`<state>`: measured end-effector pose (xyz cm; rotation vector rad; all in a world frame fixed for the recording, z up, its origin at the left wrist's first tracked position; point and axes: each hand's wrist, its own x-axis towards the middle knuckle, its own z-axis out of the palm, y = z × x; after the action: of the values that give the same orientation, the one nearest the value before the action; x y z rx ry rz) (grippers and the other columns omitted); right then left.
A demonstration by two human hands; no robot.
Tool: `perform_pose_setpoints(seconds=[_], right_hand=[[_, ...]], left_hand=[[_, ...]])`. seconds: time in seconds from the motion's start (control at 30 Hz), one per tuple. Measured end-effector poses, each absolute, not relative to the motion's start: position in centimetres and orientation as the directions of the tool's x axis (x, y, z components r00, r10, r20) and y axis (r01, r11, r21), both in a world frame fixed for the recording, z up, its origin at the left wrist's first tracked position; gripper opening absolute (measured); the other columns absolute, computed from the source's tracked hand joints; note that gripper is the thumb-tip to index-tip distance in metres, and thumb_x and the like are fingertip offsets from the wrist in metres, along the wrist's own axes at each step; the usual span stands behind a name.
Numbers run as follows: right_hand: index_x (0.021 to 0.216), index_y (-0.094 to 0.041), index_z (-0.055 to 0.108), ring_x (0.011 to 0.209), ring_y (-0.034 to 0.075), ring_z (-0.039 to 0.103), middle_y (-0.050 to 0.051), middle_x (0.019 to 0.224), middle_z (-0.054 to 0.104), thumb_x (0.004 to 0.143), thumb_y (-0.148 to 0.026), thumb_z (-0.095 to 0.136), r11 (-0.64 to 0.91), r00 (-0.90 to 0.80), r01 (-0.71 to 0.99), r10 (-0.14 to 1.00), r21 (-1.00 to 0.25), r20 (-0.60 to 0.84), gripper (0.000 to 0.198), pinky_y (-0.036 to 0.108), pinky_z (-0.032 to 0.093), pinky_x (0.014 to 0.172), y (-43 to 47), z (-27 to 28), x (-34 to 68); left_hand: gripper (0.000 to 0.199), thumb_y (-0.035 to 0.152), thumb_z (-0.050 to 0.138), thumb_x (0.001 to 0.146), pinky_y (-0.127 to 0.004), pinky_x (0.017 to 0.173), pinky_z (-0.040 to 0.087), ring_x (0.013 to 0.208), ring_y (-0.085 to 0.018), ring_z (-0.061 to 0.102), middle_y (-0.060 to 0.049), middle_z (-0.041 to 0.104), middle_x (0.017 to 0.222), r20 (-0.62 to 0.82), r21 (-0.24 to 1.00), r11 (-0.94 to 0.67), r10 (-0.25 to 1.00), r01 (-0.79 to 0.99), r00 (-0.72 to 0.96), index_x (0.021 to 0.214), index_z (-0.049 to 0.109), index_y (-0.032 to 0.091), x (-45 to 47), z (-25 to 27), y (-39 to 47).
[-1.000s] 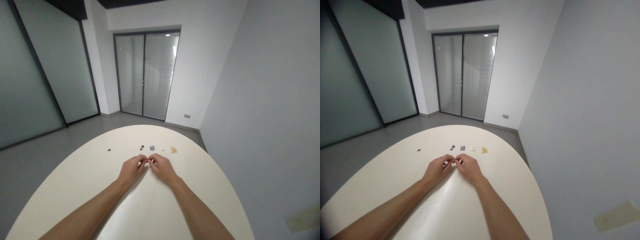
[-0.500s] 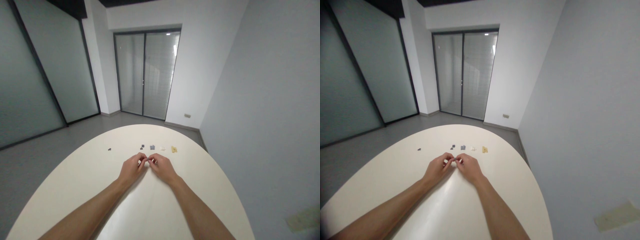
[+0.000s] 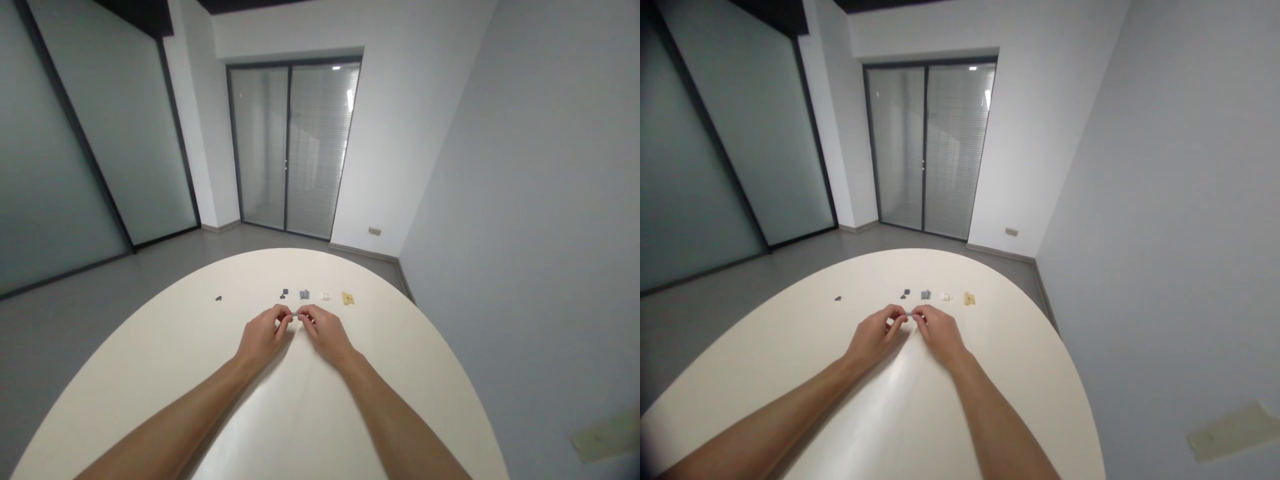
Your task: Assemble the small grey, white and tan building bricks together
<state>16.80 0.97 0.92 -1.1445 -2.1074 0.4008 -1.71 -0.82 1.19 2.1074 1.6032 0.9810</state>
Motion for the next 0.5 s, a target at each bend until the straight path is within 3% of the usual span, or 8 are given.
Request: perform_pose_setpoints(seconds=[0.23, 0.5], right_hand=[[0.108, -0.025, 0.066, 0.092, 0.017, 0.065, 0.002, 0.105, 0.072, 0.099, -0.029, 0.047, 0.562, -0.37, 0.607, 0.825, -0.562, 0.427, 0.021, 0.027, 0.045, 0.083, 0.97, 1.02, 16.8], [0.11, -0.026, 0.066, 0.093, 0.017, 0.065, 0.001, 0.107, 0.072, 0.099, -0.03, 0.048, 0.563, -0.366, 0.613, 0.824, -0.554, 0.431, 0.022, 0.028, 0.045, 0.085, 1.11, 0.85, 16.8]], left_hand=[[0.024, 0.04, 0.045, 0.094, -0.029, 0.071, 0.047, 0.077, -0.018, 0.068, 0.0, 0.074, 0.096, 0.336, 0.628, -0.319, 0.934, 0.71, 0.123, 0.098, 0.063, 0.026, -1.73, 0.88, -0.73], [0.026, 0.038, 0.047, 0.094, -0.027, 0.074, 0.051, 0.084, -0.017, 0.068, 0.0, 0.074, 0.098, 0.391, 0.631, -0.377, 0.909, 0.679, 0.141, 0.111, 0.063, 0.027, -1.79, 0.81, -0.84]])
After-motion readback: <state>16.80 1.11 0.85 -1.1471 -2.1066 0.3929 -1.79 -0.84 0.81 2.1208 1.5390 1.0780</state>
